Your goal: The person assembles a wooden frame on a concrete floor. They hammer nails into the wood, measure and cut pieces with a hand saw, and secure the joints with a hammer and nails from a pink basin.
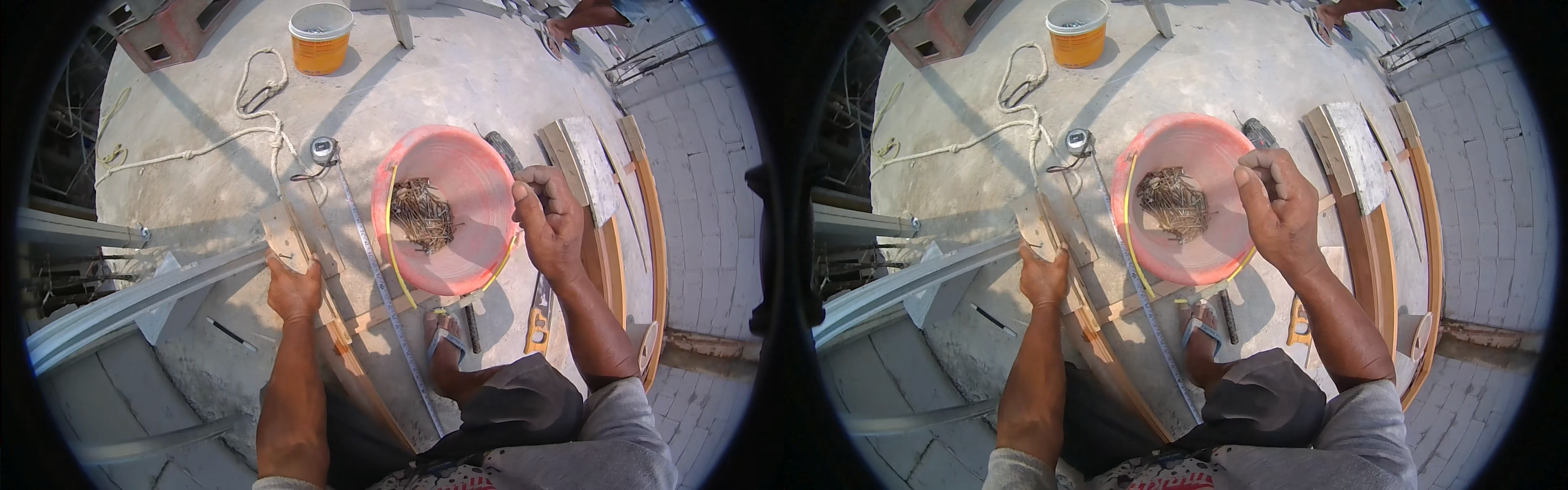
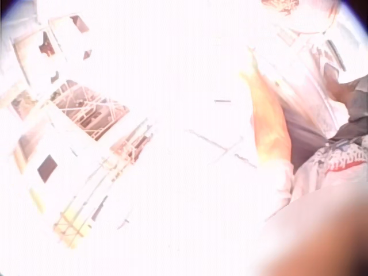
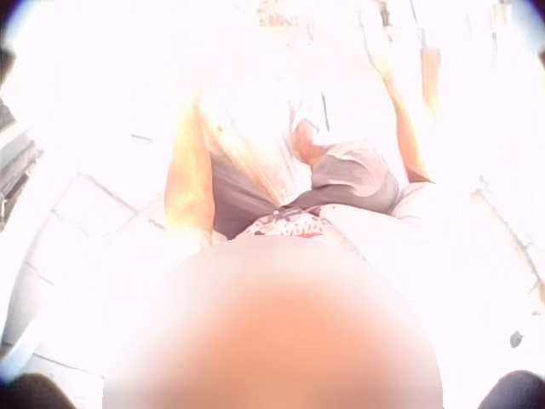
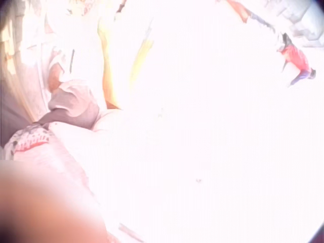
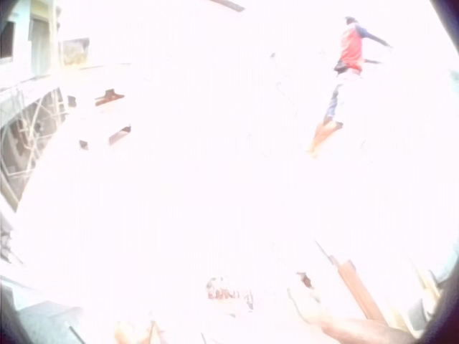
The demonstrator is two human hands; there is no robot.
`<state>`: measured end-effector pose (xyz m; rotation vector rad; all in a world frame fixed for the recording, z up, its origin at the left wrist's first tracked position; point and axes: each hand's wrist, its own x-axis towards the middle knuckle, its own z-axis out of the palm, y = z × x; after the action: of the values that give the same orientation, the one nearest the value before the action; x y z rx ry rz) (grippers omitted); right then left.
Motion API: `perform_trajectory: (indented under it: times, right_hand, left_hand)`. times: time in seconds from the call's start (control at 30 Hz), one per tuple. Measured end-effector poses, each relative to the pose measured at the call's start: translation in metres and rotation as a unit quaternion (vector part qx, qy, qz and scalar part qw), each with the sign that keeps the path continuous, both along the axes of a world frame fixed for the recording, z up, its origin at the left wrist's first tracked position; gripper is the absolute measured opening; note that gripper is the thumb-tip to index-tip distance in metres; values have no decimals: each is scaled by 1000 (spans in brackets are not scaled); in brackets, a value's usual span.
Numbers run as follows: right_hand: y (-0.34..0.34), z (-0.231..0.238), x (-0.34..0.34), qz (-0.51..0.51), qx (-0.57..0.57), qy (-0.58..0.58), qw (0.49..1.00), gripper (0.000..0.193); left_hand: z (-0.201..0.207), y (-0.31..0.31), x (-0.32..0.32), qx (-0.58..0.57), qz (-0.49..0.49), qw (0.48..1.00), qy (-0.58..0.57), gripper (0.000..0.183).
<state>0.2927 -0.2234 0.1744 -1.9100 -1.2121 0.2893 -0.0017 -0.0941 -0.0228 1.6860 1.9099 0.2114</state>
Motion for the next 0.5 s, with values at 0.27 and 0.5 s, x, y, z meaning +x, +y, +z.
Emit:
perform_trajectory:
  times: [0.27, 0.5]
  right_hand:
    - [-184, -218, -21, -181, -463, 42, 867, 51]
    - [-190, -261, -22, -170, -451, 40, 875, 31]
  left_hand:
    - [-8, 0, -1, 13, -10, 1000, 16, 90]
    - [-11, -1, -2, 35, -11, 999, 27, 82]
